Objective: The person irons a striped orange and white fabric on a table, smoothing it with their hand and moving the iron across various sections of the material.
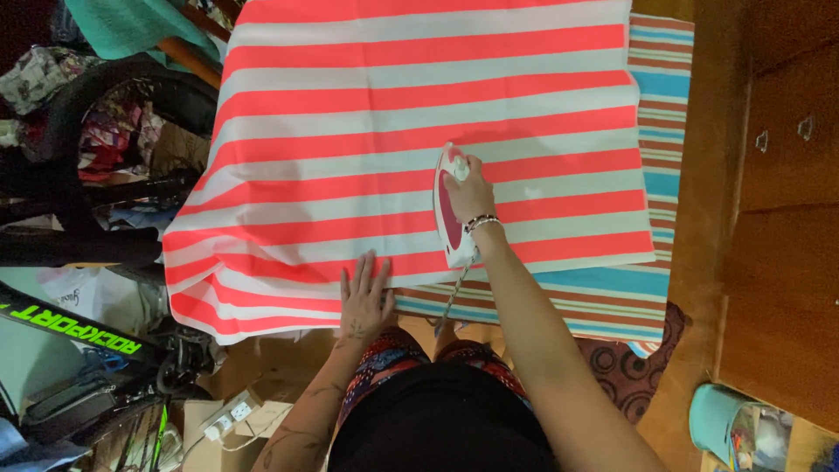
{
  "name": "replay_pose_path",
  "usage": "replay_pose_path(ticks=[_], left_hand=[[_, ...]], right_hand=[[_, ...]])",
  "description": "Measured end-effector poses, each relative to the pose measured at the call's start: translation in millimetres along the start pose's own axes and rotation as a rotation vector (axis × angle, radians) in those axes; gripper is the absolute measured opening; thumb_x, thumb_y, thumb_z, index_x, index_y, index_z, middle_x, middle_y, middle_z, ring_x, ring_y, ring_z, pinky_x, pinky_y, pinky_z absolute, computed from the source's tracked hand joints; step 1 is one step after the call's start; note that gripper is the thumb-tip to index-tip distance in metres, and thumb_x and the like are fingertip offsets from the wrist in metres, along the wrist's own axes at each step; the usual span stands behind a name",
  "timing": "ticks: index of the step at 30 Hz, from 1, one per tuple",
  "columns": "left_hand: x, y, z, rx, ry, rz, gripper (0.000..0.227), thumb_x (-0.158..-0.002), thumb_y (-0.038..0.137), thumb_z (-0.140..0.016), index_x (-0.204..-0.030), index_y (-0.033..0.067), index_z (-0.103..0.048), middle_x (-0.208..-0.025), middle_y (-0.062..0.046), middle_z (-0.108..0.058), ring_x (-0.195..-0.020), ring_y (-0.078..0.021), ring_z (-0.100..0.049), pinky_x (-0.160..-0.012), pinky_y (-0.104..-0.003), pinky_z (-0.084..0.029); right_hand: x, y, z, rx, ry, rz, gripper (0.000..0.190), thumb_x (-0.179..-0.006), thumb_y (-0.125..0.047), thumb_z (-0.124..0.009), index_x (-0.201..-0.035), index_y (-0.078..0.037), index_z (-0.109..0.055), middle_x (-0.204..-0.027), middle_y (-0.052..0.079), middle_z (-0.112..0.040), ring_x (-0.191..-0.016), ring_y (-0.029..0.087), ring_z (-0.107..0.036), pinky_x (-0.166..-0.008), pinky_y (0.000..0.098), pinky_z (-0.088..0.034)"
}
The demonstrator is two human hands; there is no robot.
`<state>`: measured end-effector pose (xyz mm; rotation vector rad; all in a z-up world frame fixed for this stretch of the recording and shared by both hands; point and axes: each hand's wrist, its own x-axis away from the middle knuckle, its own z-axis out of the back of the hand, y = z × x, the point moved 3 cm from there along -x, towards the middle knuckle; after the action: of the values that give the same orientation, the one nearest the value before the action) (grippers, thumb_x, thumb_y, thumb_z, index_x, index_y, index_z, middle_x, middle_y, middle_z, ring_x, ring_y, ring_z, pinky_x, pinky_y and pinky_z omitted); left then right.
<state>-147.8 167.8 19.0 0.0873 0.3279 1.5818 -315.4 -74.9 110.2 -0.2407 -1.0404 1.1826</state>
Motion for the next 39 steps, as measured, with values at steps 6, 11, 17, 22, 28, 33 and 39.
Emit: replay_pose_path(ticks=[6,11,17,22,28,33,39], left_hand=[[0,2,3,-0.026,0.007,-0.009,0.065,-0.098,0.037,-0.042,-0.161,0.0294,-0.029,-0.166,-0.009,-0.026,-0.153,-0.0248,-0.023,-0.121,-0.055,-0.009],[-2,0,-2,-0.03,0.008,-0.01,0.065,-0.098,0.039,-0.042,-0.161,0.0286,-0.03,-0.165,-0.01,-0.027,-0.153,-0.0255,-0.024,-0.121,-0.056,-0.01],[-2,1,-2,-0.019,-0.001,-0.004,0.065,-0.098,0.038,-0.043,-0.161,0.0286,-0.03,-0.166,-0.01,-0.027,-0.153,-0.0259,-0.024,-0.121,-0.057,-0.009],[2,1,-8,0.007,-0.007,0.01,0.064,-0.097,0.036,-0.045,-0.16,0.028,-0.032,-0.165,-0.01,-0.028,-0.153,-0.0269,-0.025,-0.12,-0.059,-0.009],[-2,2,-13,0.025,0.096,-0.015,0.066,-0.094,0.03,-0.046,-0.159,0.0278,-0.036,-0.167,-0.011,-0.026,-0.154,-0.0275,-0.023,-0.12,-0.059,-0.007],[-1,8,-13,0.07,0.014,0.058,0.073,-0.086,0.023,-0.052,-0.157,0.0249,-0.038,-0.165,-0.015,-0.026,-0.153,-0.0323,-0.021,-0.118,-0.065,-0.007],[-13,17,-12,0.047,-0.052,-0.019,0.076,-0.088,0.022,-0.048,-0.161,0.0239,-0.029,-0.167,-0.011,-0.022,-0.154,-0.0271,-0.02,-0.12,-0.06,-0.006]], right_hand=[[32,3,20,0.01,0.006,-0.028,0.054,-0.095,-0.041,-0.059,-0.144,-0.023,-0.043,-0.118,0.03,-0.066,-0.092,0.043,-0.072,-0.065,0.041,-0.065],[4,-1,37,0.084,0.046,0.009,0.057,-0.094,-0.045,-0.061,-0.144,-0.024,-0.043,-0.12,0.029,-0.065,-0.101,0.044,-0.07,-0.078,0.0483,-0.062],[-66,33,49,-0.007,0.127,0.001,0.05,-0.095,-0.04,-0.061,-0.138,-0.021,-0.046,-0.106,0.024,-0.069,-0.069,0.037,-0.073,-0.047,0.0361,-0.062],[-73,39,50,0.003,0.179,0.012,0.05,-0.091,-0.044,-0.065,-0.133,-0.024,-0.048,-0.097,0.021,-0.071,-0.058,0.033,-0.071,-0.042,0.0399,-0.06],[-16,12,50,0.046,0.047,-0.002,0.06,-0.09,-0.045,-0.064,-0.142,-0.025,-0.043,-0.109,0.021,-0.07,-0.084,0.036,-0.075,-0.075,0.0445,-0.062],[24,15,31,0.047,-0.019,-0.036,0.06,-0.089,-0.046,-0.063,-0.142,-0.027,-0.042,-0.112,0.022,-0.07,-0.088,0.037,-0.075,-0.083,0.0454,-0.061],[43,29,12,0.107,-0.161,-0.01,0.062,-0.09,-0.047,-0.063,-0.143,-0.029,-0.037,-0.125,0.025,-0.065,-0.114,0.042,-0.066,-0.097,0.0471,-0.055]])
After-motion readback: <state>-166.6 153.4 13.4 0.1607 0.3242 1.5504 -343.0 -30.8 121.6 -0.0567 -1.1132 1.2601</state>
